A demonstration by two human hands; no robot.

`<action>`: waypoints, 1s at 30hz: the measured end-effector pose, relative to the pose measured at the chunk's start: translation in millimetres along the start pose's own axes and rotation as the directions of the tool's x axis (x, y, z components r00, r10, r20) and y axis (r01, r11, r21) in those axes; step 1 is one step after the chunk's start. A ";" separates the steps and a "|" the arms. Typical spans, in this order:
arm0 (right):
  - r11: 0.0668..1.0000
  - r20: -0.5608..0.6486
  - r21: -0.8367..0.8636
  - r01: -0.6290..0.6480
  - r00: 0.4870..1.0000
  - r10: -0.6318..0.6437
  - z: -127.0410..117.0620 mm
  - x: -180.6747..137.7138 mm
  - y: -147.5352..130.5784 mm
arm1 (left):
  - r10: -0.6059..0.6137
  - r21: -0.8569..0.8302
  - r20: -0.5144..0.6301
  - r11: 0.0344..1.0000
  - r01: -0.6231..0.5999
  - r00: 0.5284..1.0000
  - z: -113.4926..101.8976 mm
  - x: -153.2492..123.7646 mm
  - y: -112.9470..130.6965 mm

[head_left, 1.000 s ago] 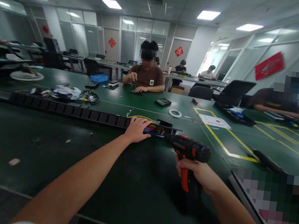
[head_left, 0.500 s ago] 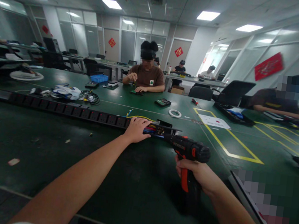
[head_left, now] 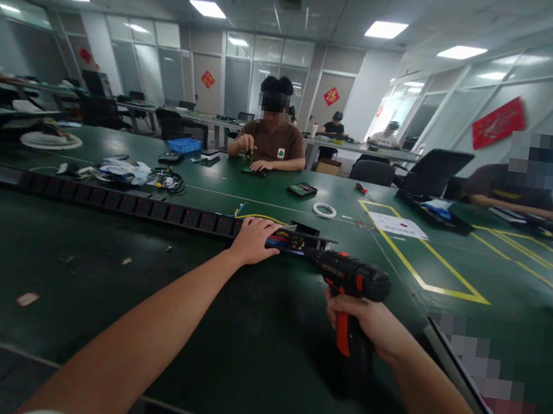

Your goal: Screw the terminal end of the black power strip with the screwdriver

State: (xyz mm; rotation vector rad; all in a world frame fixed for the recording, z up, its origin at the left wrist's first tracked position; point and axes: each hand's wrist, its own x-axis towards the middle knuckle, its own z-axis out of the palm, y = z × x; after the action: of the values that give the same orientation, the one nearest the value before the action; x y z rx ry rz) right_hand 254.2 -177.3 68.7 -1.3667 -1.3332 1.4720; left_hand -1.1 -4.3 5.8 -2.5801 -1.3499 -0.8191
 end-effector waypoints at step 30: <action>1.000 -0.017 0.007 0.000 1.000 0.000 1.8 -0.1 -1.0 | 0.000 0.000 0.000 1.000 0.000 1.000 -0.3 -0.3 0.1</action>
State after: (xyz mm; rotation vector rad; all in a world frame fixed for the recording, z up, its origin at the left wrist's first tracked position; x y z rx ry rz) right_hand 252.4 -177.5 69.5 -1.3721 -1.3162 1.4604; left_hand -1.4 -4.7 5.9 -2.5806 -1.3497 -0.8186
